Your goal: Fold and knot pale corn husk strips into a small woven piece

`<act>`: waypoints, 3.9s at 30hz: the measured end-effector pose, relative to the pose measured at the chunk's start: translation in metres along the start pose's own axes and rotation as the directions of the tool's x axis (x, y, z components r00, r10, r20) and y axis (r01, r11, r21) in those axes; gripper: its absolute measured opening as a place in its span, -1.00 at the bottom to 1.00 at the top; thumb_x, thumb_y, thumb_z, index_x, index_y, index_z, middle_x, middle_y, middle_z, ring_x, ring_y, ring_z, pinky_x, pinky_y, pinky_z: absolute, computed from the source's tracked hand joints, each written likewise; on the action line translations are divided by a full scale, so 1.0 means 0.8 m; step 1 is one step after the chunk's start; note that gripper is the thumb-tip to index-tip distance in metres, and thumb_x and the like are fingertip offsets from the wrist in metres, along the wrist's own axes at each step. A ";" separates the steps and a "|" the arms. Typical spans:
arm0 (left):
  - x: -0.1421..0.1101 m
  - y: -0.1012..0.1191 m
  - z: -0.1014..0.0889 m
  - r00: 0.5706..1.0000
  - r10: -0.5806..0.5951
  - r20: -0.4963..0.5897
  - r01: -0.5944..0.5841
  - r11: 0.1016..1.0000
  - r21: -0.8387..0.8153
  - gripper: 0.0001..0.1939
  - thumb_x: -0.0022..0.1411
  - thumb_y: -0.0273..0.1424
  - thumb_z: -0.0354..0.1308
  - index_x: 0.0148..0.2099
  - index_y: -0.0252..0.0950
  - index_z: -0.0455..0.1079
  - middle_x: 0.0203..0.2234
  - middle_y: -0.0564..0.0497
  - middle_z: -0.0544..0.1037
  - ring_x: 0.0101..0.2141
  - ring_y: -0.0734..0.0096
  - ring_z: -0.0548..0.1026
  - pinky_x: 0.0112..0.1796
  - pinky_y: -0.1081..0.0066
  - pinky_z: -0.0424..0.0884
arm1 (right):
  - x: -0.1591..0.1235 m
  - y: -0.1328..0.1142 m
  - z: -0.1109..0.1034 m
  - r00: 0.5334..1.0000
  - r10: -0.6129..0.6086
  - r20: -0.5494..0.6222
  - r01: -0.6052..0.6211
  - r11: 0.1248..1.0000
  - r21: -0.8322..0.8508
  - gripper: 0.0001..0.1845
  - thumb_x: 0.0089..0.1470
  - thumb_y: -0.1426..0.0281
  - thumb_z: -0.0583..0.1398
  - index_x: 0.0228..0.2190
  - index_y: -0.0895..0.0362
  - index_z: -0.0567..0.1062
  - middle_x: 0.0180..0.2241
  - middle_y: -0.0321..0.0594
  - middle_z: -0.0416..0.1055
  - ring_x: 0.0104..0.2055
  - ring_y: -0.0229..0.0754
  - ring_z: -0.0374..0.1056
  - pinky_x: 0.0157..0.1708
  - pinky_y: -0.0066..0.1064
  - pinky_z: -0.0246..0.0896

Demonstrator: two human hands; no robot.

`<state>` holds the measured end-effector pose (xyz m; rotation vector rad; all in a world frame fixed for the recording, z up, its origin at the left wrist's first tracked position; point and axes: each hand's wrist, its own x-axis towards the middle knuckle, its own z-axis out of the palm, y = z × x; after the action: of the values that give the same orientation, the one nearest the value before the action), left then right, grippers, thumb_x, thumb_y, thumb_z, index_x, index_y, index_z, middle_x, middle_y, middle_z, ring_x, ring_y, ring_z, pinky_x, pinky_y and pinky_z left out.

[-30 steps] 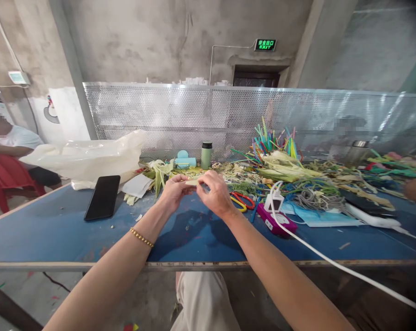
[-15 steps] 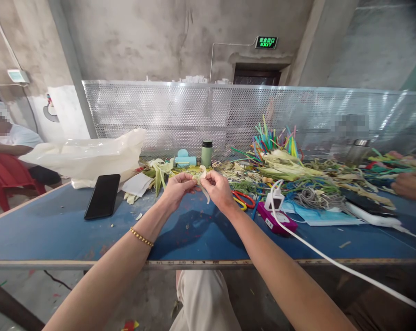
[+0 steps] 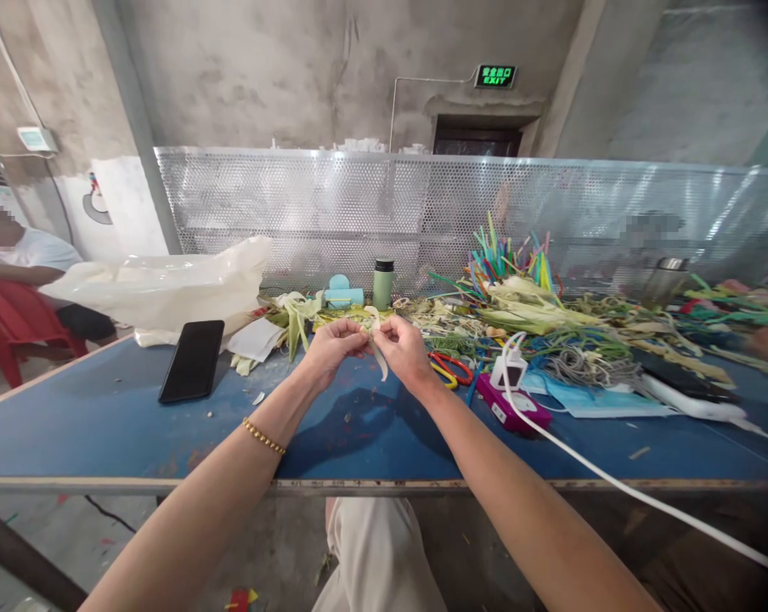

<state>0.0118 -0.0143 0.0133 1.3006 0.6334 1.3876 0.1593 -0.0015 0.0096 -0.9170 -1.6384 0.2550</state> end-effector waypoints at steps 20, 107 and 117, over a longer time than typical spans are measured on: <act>0.005 0.001 -0.011 0.995 0.094 0.020 -0.096 0.975 0.201 -0.79 -0.04 -0.39 0.34 -0.40 -0.36 0.39 -0.63 0.00 0.54 -0.57 0.48 0.44 -0.46 0.45 0.33 | -0.005 -0.012 -0.005 0.981 0.175 0.083 -0.182 0.980 0.086 -0.80 -0.04 0.35 0.14 -0.62 0.13 0.37 -0.66 -0.35 0.28 -0.56 -0.27 0.18 -0.53 -0.44 0.05; 0.009 -0.005 -0.028 0.999 0.043 -0.020 -0.025 0.836 0.548 -0.76 -0.06 -0.30 0.22 -0.63 -0.32 0.34 -0.74 0.08 0.34 -0.63 0.53 0.25 -0.56 0.47 0.16 | 0.002 -0.007 -0.027 0.907 -0.257 0.334 0.340 0.914 -0.222 -0.90 0.09 0.39 0.27 -0.32 0.14 0.56 -0.30 -0.14 0.48 -0.22 -0.15 0.34 -0.15 -0.35 0.20; 0.007 -0.001 -0.024 0.998 0.029 0.057 -0.056 0.841 0.537 -0.75 -0.02 -0.28 0.21 -0.59 -0.34 0.38 -0.70 0.05 0.39 -0.62 0.53 0.29 -0.52 0.46 0.21 | 0.003 -0.011 -0.026 0.975 -0.049 0.218 0.118 0.941 -0.316 -0.79 0.10 0.41 0.18 -0.54 0.17 0.51 -0.59 -0.27 0.40 -0.51 -0.28 0.21 -0.47 -0.44 0.00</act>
<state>-0.0050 -0.0039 0.0094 1.7950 1.0189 1.2499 0.1746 -0.0120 0.0230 -1.0948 -1.9468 0.0159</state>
